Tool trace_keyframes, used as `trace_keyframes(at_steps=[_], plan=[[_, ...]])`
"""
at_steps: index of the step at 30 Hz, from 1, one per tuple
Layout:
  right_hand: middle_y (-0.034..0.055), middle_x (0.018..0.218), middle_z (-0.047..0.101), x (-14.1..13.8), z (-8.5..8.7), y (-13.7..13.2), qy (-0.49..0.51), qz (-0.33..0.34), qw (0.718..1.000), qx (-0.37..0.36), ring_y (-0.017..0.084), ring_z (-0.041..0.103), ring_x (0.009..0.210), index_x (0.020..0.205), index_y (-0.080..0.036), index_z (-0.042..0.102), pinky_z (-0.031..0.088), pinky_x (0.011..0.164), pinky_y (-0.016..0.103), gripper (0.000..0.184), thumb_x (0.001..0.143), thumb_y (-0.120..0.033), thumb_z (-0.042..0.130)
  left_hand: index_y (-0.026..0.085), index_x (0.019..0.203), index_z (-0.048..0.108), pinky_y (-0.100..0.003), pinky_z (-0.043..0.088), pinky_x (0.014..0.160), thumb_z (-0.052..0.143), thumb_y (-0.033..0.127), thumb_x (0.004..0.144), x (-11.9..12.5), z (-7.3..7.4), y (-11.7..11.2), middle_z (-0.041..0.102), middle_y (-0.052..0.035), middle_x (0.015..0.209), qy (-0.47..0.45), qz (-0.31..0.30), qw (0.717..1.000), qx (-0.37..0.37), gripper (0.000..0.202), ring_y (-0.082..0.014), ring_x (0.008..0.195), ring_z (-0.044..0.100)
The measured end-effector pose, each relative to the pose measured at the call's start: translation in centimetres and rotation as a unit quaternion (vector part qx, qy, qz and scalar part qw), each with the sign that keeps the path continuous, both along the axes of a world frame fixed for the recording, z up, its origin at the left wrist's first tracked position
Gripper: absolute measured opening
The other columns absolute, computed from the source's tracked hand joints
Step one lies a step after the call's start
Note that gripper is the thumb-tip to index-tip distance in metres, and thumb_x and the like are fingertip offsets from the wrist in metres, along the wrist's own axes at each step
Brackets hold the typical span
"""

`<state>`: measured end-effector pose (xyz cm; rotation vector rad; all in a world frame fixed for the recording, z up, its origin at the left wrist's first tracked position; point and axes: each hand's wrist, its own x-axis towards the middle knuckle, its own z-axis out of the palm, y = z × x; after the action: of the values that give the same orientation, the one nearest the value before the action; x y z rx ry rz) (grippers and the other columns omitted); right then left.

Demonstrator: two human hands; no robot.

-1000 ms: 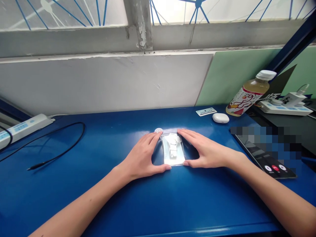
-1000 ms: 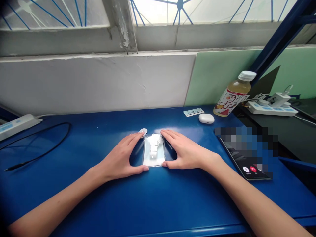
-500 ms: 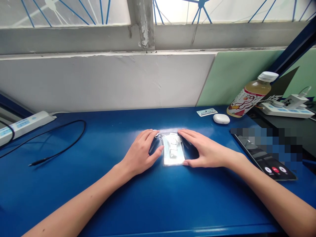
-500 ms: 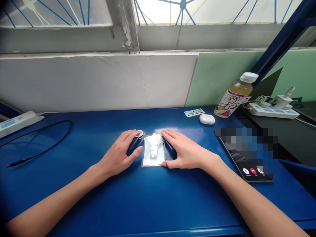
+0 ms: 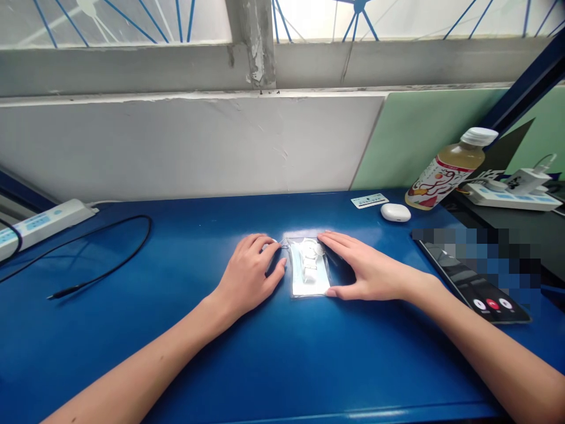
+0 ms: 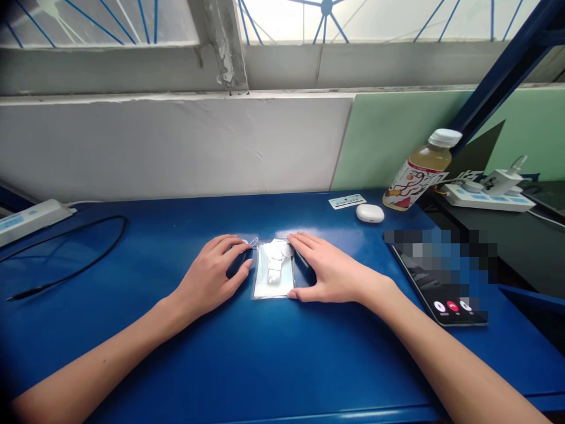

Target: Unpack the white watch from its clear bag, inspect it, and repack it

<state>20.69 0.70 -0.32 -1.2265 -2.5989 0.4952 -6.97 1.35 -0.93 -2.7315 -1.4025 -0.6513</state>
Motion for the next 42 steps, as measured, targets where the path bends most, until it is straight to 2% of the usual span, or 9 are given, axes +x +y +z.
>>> trace_keyframes(at_steps=[6,11,15,21,29,32,36,38,42], plan=[[0.0228,0.158,0.033,0.0,0.1,0.0,-0.002,0.004,1.000,0.007,0.036,0.031,0.146,0.153,-0.005,0.029,0.032,0.117,0.052,0.100,0.079,-0.059,0.068,0.010,0.118,0.064,-0.049,0.048,0.098,0.043,0.039,0.099,-0.2,0.2,0.0,0.064,-0.0166,0.117,-0.036,-0.013,0.999,-0.019,0.040,-0.0310,0.114,0.056],[0.0233,0.157,0.034,-0.1,0.1,0.0,0.022,0.014,1.000,0.015,0.037,0.032,0.145,0.154,-0.008,0.027,0.034,0.115,0.055,0.099,0.078,-0.055,0.070,0.011,0.151,0.031,-0.057,0.027,0.117,0.051,0.069,0.088,-0.3,0.5,-0.2,0.037,-0.0206,0.153,0.003,-0.132,0.988,-0.084,0.087,-0.0379,0.144,0.029],[0.0222,0.159,0.030,-0.2,0.2,-0.2,0.015,0.015,1.000,0.017,0.035,0.030,0.146,0.155,-0.007,0.024,0.033,0.117,0.052,0.098,0.081,-0.054,0.067,0.012,0.155,0.022,-0.057,0.020,0.120,0.059,0.066,0.085,0.1,0.7,-0.4,0.026,-0.0208,0.160,0.051,-0.132,0.984,-0.113,0.096,-0.0370,0.149,0.019],[0.0200,0.158,0.034,-0.2,0.0,-0.2,0.016,0.013,0.999,0.037,0.035,0.033,0.145,0.155,-0.012,0.026,0.035,0.115,0.054,0.092,0.085,-0.060,0.060,0.010,0.154,0.024,-0.055,0.019,0.121,0.059,0.054,0.088,0.3,0.9,-0.6,0.024,-0.0216,0.161,0.060,-0.122,0.984,-0.118,0.087,-0.0355,0.150,0.018],[0.0189,0.137,0.058,-0.7,0.3,-0.1,0.057,-0.047,0.994,0.083,0.031,0.056,0.125,0.143,-0.013,0.045,0.048,0.102,0.049,0.055,0.095,-0.039,0.053,0.009,0.153,0.028,-0.055,0.019,0.121,0.048,0.039,0.093,-0.1,0.9,-0.4,0.025,-0.0202,0.160,0.067,-0.100,0.990,-0.079,0.069,-0.0344,0.150,0.019],[0.0142,0.114,0.070,-0.9,0.6,-0.1,0.084,-0.063,0.992,0.073,0.029,0.065,0.105,0.136,-0.015,0.053,0.053,0.091,0.046,0.045,0.096,-0.036,0.052,0.007,0.143,0.045,-0.057,0.023,0.119,0.047,0.047,0.094,-0.1,0.7,-0.3,0.038,-0.0211,0.154,0.047,-0.074,0.994,-0.065,0.064,-0.0367,0.146,0.028],[0.0041,0.085,0.073,-1.0,1.1,-0.3,0.125,-0.036,0.991,-0.019,0.020,0.067,0.074,0.130,-0.020,0.058,0.055,0.070,0.035,0.038,0.098,-0.038,0.049,0.011,0.124,0.063,-0.060,0.023,0.118,0.063,0.068,0.077,0.0,0.7,-0.2,0.047,-0.0212,0.147,0.047,-0.082,0.994,-0.054,0.074,-0.0423,0.143,0.030],[0.0058,0.089,0.072,-1.0,1.1,-0.4,0.118,-0.029,0.993,-0.009,0.021,0.067,0.077,0.129,-0.020,0.060,0.055,0.072,0.036,0.039,0.096,-0.040,0.052,0.012,0.128,0.061,-0.061,0.023,0.117,0.066,0.068,0.075,-0.1,0.7,-0.1,0.046,-0.0211,0.147,0.044,-0.094,0.993,-0.059,0.077,-0.0424,0.144,0.030],[0.0149,0.132,0.059,-0.7,0.9,-0.3,0.087,-0.002,0.995,0.046,0.033,0.059,0.119,0.138,-0.023,0.053,0.052,0.097,0.048,0.062,0.084,-0.050,0.068,0.018,0.143,0.049,-0.061,0.024,0.117,0.067,0.060,0.081,-0.5,0.7,0.1,0.040,-0.0185,0.153,0.033,-0.110,0.990,-0.081,0.076,-0.0402,0.146,0.026]])
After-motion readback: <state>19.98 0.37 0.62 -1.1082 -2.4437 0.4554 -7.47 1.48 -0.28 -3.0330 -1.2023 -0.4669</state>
